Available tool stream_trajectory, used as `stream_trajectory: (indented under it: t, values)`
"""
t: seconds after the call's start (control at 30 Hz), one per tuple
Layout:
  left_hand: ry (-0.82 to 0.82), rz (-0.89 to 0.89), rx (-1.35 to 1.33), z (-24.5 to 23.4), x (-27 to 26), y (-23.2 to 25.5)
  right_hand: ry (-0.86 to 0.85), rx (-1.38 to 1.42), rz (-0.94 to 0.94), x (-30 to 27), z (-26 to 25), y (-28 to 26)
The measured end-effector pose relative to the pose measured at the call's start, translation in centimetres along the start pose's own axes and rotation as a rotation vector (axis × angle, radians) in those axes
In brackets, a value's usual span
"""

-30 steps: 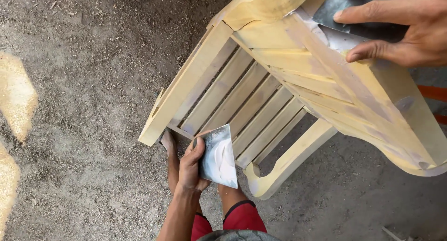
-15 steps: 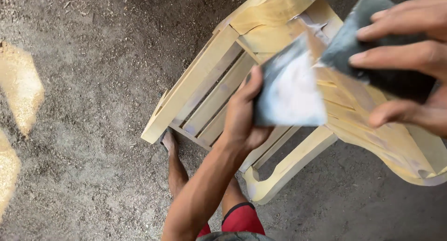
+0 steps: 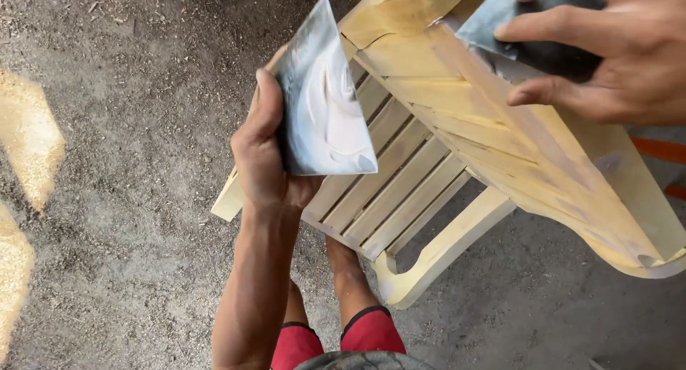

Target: Sanding a wooden chair and applying wood filler to joints and imperfections.

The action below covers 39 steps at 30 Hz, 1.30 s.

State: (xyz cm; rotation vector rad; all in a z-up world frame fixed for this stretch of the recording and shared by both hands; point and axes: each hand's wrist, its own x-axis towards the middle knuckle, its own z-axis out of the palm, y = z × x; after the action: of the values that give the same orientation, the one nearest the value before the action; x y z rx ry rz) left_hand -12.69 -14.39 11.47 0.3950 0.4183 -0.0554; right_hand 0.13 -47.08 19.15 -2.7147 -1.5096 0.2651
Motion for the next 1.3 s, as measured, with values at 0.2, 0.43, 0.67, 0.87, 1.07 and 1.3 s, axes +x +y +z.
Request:
stream_trajectory:
  t: [0.2, 0.43, 0.67, 0.87, 1.07, 1.3]
  values:
    - [0.15, 0.014, 0.129, -3.4, -1.5, -1.6, -0.045, -0.187, -0.022, 1.3, -0.2, -0.7]
    - [0.308, -0.047, 0.112, -5.7, -2.9, -2.5, -0.096, -0.002, 0.012, -0.3, 0.2, 1.3]
    - [0.331, -0.096, 0.151, -5.0, -2.7, -3.6, -0.128, 0.103, 0.095, -3.5, 1.5, 3.8]
    - [0.209, -0.144, 0.225, -0.1, -1.0, -5.6, -0.077, 0.452, 0.261, -4.8, -0.7, 2.6]
    - [-0.051, -0.198, -0.069, 6.5, 2.1, -7.6, 0.1, 0.725, 0.055, -2.6, -1.9, -1.5]
    - [-0.041, -0.166, -0.147, 6.9, 2.7, -3.9, 0.106, 0.605, 0.059, -2.8, -0.8, 0.5]
